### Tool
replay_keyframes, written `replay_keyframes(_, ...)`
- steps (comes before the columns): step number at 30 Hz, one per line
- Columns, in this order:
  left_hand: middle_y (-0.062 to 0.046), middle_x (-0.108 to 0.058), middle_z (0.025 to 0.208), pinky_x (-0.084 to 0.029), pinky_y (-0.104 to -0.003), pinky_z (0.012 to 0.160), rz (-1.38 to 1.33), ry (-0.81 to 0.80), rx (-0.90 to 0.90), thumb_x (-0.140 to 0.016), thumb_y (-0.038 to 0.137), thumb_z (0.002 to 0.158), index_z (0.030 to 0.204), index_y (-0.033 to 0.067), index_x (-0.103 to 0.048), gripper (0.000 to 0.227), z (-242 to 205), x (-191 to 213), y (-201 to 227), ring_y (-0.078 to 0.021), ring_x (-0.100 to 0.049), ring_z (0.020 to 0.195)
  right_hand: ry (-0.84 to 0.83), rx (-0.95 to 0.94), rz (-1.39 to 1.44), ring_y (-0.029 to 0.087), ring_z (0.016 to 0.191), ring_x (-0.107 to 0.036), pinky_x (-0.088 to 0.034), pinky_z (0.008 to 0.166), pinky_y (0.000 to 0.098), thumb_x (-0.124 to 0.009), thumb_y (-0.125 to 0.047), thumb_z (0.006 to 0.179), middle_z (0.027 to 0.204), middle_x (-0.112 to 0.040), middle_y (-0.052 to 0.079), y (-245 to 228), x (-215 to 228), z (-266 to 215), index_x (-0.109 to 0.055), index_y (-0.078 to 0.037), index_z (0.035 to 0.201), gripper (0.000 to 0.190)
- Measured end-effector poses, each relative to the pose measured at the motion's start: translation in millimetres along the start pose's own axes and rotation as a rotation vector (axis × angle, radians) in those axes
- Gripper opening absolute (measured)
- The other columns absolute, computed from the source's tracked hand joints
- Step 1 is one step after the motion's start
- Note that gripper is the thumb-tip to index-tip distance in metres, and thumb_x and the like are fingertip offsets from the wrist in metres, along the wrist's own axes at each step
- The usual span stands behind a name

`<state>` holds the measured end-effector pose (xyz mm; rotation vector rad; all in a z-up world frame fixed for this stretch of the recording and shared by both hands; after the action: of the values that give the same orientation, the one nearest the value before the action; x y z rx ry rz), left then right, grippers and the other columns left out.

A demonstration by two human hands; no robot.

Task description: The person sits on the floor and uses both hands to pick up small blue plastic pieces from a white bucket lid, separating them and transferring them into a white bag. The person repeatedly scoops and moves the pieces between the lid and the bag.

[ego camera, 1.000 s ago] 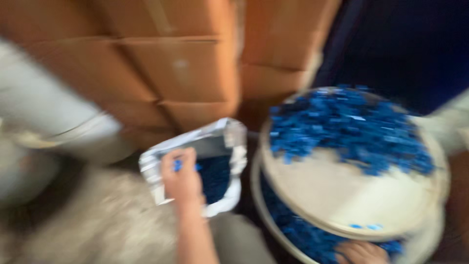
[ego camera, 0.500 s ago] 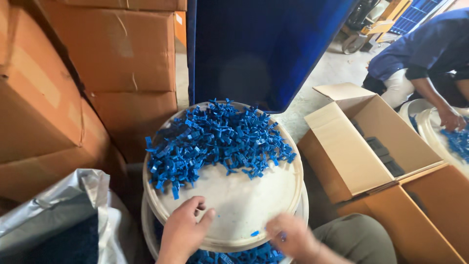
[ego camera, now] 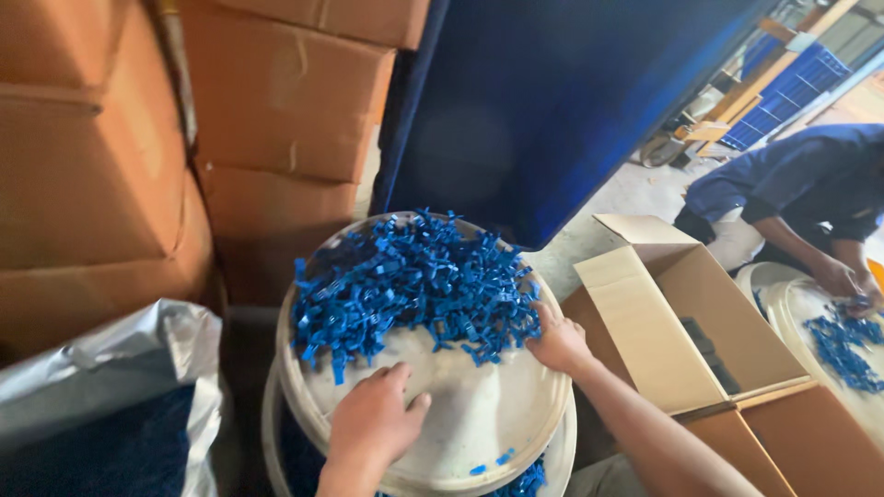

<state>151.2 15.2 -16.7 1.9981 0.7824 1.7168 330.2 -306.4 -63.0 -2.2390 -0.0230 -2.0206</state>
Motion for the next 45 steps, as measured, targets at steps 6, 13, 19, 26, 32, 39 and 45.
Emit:
replay_keyframes(6, -0.01, -0.066, 0.119, -0.051, -0.047, 0.094, -0.06, 0.0, -0.028, -0.072, 0.039, 0.084, 0.128, 0.0167, -0.061, 0.05, -4, 7, 10, -0.0339, -0.062, 0.113, -0.053, 0.104, -0.063, 0.04, 0.107, -0.068, -0.051, 0.096, 0.0512, -0.065, -0.033, 0.09, 0.107, -0.072, 0.019, -53, -29, -77, -0.046, -0.027, 0.144, 0.058)
replay_keyframes(13, -0.009, -0.069, 0.115, -0.052, -0.048, 0.093, 0.03, -0.062, 0.005, -0.07, 0.035, 0.086, 0.116, 0.0166, -0.063, 0.036, -4, -12, 9, -0.0336, -0.064, 0.111, -0.24, 0.461, 0.32, 0.04, 0.099, -0.068, -0.052, 0.085, 0.0504, -0.069, -0.026, 0.086, 0.104, -0.074, 0.016, -127, -10, -151, -0.042, -0.015, 0.143, 0.064)
replay_keyframes(19, -0.008, -0.073, 0.103, -0.055, -0.043, 0.083, -0.177, 0.094, 0.069, -0.071, 0.035, 0.086, 0.113, 0.0151, -0.064, 0.034, 9, -32, -4, -0.03, -0.07, 0.098, -0.141, 0.726, 0.338, 0.041, 0.094, -0.066, -0.048, 0.084, 0.0505, -0.074, -0.027, 0.087, 0.1, -0.072, 0.018, -164, 18, -173, -0.054, -0.01, 0.132, 0.052)
replay_keyframes(26, -0.015, -0.071, 0.101, -0.052, -0.036, 0.076, -0.965, 0.22, 0.374, -0.076, 0.036, 0.086, 0.112, 0.0026, -0.069, 0.043, 33, -60, -50, -0.024, -0.064, 0.089, 0.017, 0.568, 0.548, 0.032, 0.087, -0.068, -0.05, 0.078, 0.0445, -0.071, -0.024, 0.088, 0.091, -0.074, 0.008, -140, 47, -150, -0.069, -0.014, 0.104, 0.019)
replay_keyframes(32, -0.006, -0.069, 0.112, -0.05, -0.03, 0.089, -0.353, 0.625, -0.107, -0.073, 0.032, 0.095, 0.108, 0.0033, -0.07, 0.032, 16, -22, -8, -0.0162, -0.063, 0.103, -0.258, 0.197, 1.201, 0.013, 0.088, -0.073, -0.057, 0.079, 0.0301, -0.065, -0.019, 0.093, 0.089, -0.073, 0.005, -101, 3, -115, -0.063, -0.007, 0.101, 0.015)
replay_keyframes(39, -0.004, -0.067, 0.096, -0.048, -0.028, 0.075, -1.218, -0.075, -0.021, -0.076, 0.021, 0.094, 0.112, 0.0001, -0.069, 0.028, 30, -86, 4, -0.0108, -0.059, 0.083, -0.622, 0.227, 1.641, 0.014, 0.092, -0.067, -0.055, 0.085, 0.0322, -0.056, -0.018, 0.102, 0.097, -0.068, 0.006, -123, -29, -126, -0.053, -0.003, 0.112, 0.019)
replay_keyframes(45, 0.002, -0.071, 0.077, -0.051, -0.023, 0.063, -1.097, -0.185, 0.1, -0.07, 0.024, 0.095, 0.099, 0.0025, -0.07, 0.022, 21, -98, 1, -0.0044, -0.062, 0.069, -0.611, 0.168, 1.558, 0.013, 0.089, -0.066, -0.055, 0.082, 0.0318, -0.056, -0.018, 0.101, 0.094, -0.068, 0.006, -136, -20, -129, -0.05, -0.008, 0.135, 0.036)
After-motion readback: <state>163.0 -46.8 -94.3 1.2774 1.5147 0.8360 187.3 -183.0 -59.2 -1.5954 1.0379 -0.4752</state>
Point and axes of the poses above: each hand's wrist, its own z-axis towards the middle knuckle, its own x-axis out of the back of the hand, y = z × x, the point moved 9 cm from there along z, towards the middle knuckle
